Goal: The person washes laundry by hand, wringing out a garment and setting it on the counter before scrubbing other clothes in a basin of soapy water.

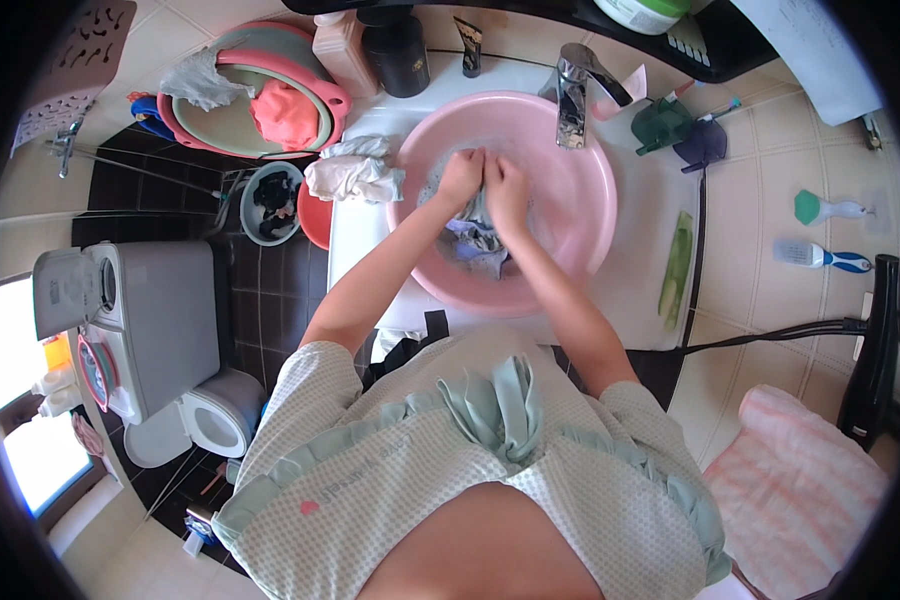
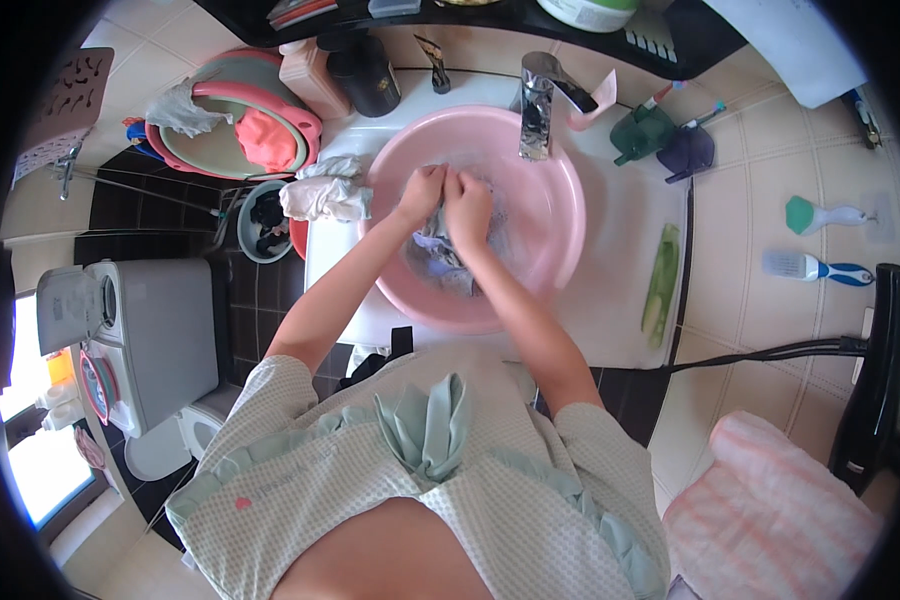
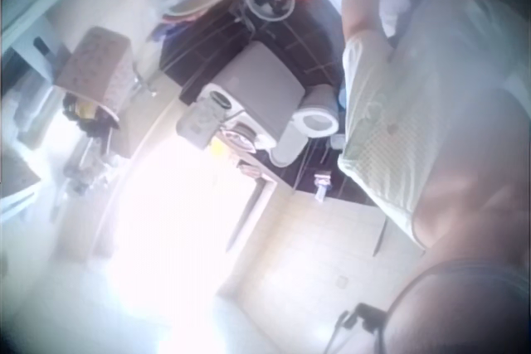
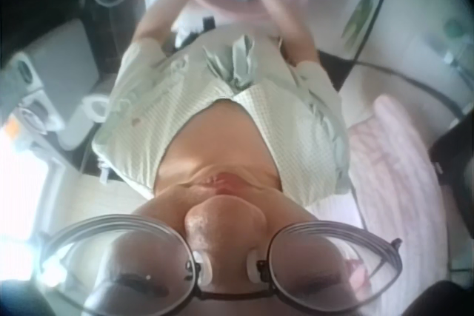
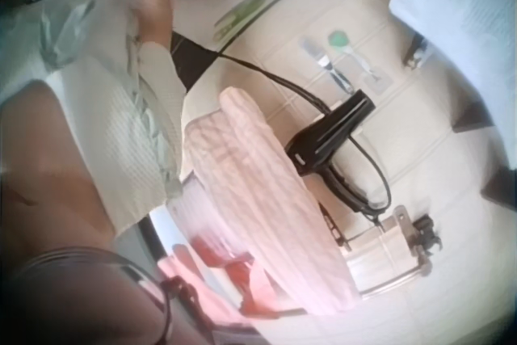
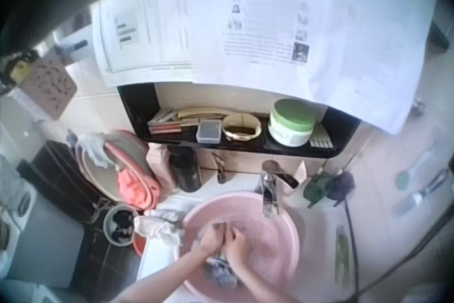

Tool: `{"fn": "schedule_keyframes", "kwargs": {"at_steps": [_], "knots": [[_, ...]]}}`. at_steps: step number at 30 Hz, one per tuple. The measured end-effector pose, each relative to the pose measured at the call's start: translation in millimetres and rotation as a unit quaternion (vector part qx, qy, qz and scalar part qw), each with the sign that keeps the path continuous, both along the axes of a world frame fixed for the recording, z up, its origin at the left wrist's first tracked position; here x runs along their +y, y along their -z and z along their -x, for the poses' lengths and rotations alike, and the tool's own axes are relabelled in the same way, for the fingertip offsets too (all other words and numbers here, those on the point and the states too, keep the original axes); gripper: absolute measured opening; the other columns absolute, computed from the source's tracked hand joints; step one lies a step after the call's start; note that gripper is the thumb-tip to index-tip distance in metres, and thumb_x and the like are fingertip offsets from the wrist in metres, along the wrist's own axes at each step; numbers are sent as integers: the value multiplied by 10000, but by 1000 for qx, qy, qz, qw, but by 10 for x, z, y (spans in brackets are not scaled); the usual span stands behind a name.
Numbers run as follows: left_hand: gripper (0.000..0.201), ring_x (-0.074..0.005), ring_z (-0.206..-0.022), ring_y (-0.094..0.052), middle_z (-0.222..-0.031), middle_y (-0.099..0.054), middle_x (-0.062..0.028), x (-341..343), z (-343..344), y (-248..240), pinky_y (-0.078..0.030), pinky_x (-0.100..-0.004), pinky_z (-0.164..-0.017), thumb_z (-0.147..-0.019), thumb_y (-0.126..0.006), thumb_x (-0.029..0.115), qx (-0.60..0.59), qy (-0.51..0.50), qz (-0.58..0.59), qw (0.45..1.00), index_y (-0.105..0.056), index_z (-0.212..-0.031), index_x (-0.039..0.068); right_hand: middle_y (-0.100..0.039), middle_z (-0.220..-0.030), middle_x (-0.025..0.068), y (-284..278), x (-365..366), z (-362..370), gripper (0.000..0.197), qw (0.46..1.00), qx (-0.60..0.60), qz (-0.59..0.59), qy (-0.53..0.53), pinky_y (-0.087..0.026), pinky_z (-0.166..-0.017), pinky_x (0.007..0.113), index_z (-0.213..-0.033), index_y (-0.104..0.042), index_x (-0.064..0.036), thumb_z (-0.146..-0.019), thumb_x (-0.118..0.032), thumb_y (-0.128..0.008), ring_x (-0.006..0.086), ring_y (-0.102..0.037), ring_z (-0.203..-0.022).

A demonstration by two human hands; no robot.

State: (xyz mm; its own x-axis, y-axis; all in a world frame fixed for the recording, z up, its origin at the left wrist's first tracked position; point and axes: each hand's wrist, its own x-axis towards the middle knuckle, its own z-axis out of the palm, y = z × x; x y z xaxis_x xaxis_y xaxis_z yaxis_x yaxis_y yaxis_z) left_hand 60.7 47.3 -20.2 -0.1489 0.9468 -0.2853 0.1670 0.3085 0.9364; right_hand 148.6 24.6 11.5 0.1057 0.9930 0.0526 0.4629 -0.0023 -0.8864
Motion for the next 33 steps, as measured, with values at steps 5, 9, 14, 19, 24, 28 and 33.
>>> {"fn": "schedule_keyframes", "kwargs": {"at_steps": [5,9,14,19,24,28,33], "knots": [[316,-379,-709,-550,-746,-565,-244,-32,-149,79,-416,-420,-654,-856,-391,217,229,156,-209,938,-571,-799,-37,-531,-594,217,210,151,-182,350,996,41,-61,53,-389,-528,407,-679,-576,18,-843,-264,-451,370,-521,-551],[220,-402,-735,-550,-827,-567,-233,-88,-123,-72,-449,-471,-670,-817,-391,152,210,125,-81,966,-544,-798,-4,-546,-637,232,61,-66,-120,355,999,12,-8,34,-405,-556,409,-728,-588,30,-845,-275,-447,378,-536,-597],[369,-247,-668,-550,-696,-570,-214,-72,-197,-49,-411,-352,-673,-857,-402,253,55,81,-40,994,-570,-826,-74,-542,-619,214,113,142,-205,358,998,-22,-24,45,-396,-547,427,-697,-579,24,-856,-259,-429,376,-537,-592],[352,-333,-788,-586,-808,-585,-250,28,-73,112,-426,-380,-723,-829,-408,257,-43,4,21,999,-585,-931,-30,-538,-609,217,-196,-163,-23,349,999,-44,-7,-23,-396,-548,433,-685,-580,5,-855,-260,-430,379,-541,-594],[324,-287,-745,-583,-796,-590,-224,-168,-267,6,-428,-367,-703,-829,-412,237,-10,26,-14,1000,-590,-870,-31,-542,-651,223,233,187,-321,363,998,-63,27,1,-404,-572,445,-727,-587,-8,-862,-295,-411,394,-537,-642],[325,-258,-761,-578,-832,-601,-199,-242,-61,166,-430,-367,-707,-833,-405,223,-41,2,37,998,-594,-886,-37,-569,-682,203,91,-220,4,390,999,-34,19,-28,-417,-591,428,-728,-594,-13,-859,-329,-406,383,-546,-654],[391,-164,-878,-524,-974,-569,-108,-379,-180,-164,-406,-285,-764,-838,-462,312,-153,47,174,972,-554,-1048,-5,-587,-736,206,560,189,-374,382,991,-47,116,-44,-430,-641,398,-811,-617,-20,-856,-345,-421,354,-570,-728]]}}
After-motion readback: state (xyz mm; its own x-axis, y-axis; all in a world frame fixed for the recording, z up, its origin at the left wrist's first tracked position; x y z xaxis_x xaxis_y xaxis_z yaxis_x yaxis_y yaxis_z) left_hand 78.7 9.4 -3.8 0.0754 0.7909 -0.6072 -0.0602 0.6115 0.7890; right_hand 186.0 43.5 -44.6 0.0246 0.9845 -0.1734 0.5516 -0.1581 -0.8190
